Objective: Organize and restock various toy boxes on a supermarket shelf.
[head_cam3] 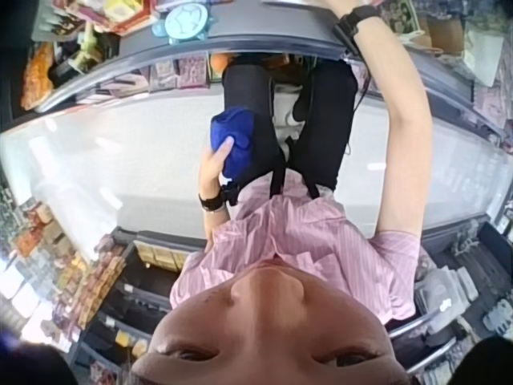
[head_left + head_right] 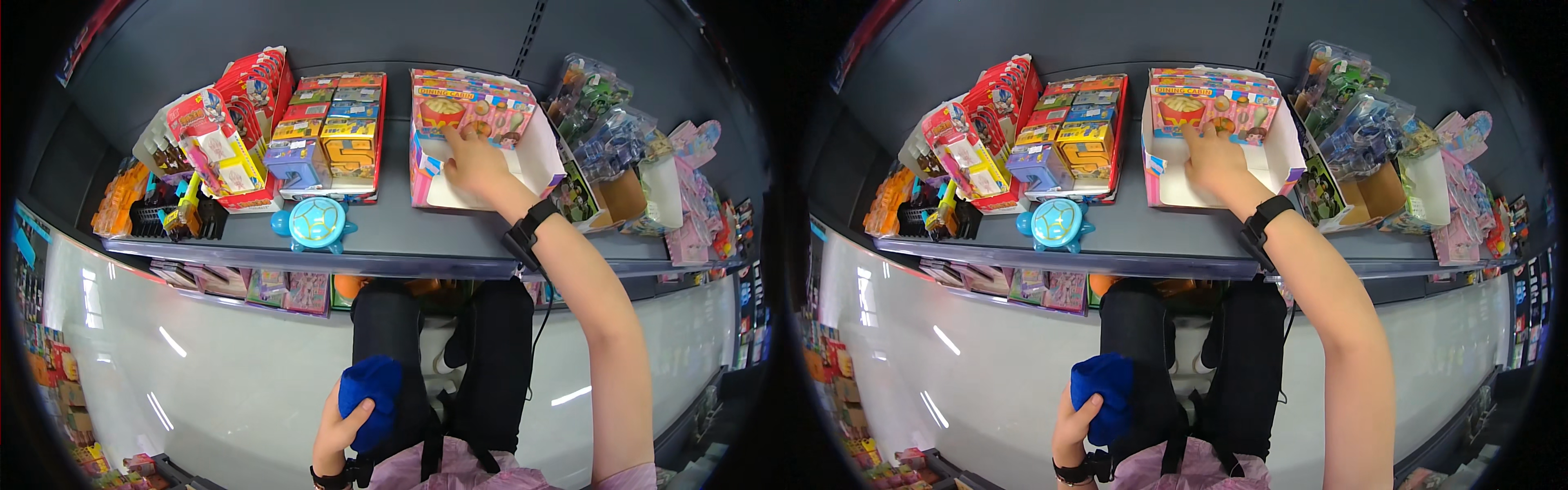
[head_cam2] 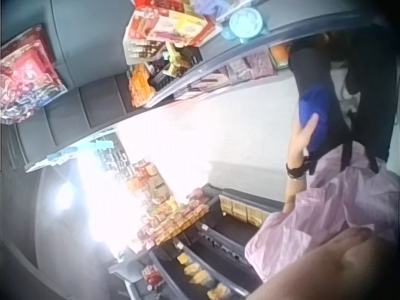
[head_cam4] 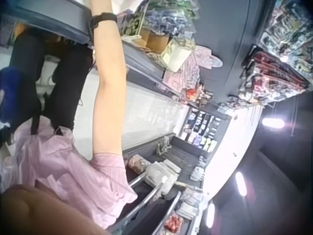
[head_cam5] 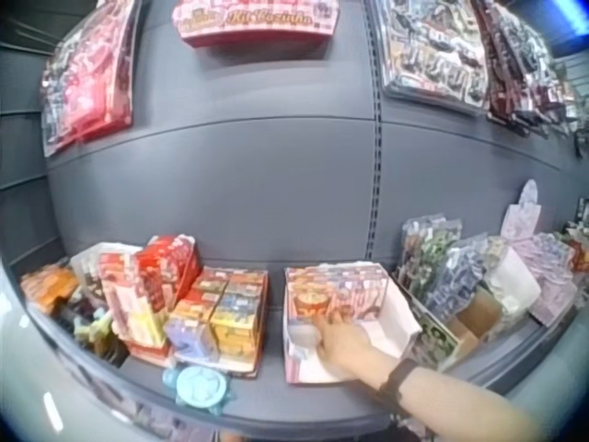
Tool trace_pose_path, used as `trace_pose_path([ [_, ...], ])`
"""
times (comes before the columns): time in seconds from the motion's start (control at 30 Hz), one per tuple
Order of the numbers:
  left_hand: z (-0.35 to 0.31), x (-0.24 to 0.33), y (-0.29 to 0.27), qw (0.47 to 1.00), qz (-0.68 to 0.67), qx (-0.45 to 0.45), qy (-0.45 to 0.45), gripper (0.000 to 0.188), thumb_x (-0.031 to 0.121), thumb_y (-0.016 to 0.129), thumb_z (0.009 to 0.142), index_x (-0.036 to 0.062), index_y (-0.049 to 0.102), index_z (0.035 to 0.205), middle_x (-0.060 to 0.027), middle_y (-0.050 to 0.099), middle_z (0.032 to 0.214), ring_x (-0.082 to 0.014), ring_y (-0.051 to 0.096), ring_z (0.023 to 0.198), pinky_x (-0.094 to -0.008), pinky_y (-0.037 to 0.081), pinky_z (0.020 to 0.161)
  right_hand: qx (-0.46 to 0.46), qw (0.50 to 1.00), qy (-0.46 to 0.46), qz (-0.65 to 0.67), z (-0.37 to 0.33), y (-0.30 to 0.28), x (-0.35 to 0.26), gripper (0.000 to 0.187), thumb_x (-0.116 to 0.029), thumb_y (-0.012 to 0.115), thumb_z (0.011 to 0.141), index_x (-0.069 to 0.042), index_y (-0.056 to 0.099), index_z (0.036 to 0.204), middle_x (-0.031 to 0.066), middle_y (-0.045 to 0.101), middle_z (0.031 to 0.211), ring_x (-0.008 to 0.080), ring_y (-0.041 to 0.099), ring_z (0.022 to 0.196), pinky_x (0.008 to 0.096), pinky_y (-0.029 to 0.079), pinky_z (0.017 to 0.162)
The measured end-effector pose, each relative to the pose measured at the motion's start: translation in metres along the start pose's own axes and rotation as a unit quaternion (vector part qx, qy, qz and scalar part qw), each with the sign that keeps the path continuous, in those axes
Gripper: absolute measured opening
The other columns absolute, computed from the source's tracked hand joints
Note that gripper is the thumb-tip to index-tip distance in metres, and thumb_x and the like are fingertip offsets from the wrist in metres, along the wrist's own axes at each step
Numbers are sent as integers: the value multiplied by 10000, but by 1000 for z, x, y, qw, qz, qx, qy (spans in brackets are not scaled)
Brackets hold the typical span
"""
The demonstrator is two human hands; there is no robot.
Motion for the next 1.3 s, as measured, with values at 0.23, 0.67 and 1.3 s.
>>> trace_pose_path([
  [0.23,-4,-1,-4,1000,9,6,2,488,90,635,902,-46,485,1346,-122,606,1245,-189,565,1131,-324,425,996,17,999,-11,35,-6,-2,6,560,-190,590,832,-92,468,1369,289,517,1307,407,550,1194,472,506,919],
  [0.67,-10,4,-11,994,-64,90,29,516,158,612,920,-60,456,1361,-163,601,1258,-235,590,1137,-365,464,984,327,868,11,374,-81,-78,-37,233,-132,604,949,-12,618,1148,95,693,910,183,659,746,308,516,696],
  [1.3,-19,-1,-22,958,-166,224,67,533,242,562,981,-13,391,1417,-177,553,1332,-271,590,1157,-385,505,950,153,947,-94,267,-71,34,-204,702,-322,835,692,-10,500,1225,224,504,1209,383,557,1058,461,474,880],
])
Point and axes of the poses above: each hand's wrist, its own z-axis towards the middle knuckle, its own y-axis out of the palm, x = y × z, the point moved 1 cm from there along z, towards the middle knuckle
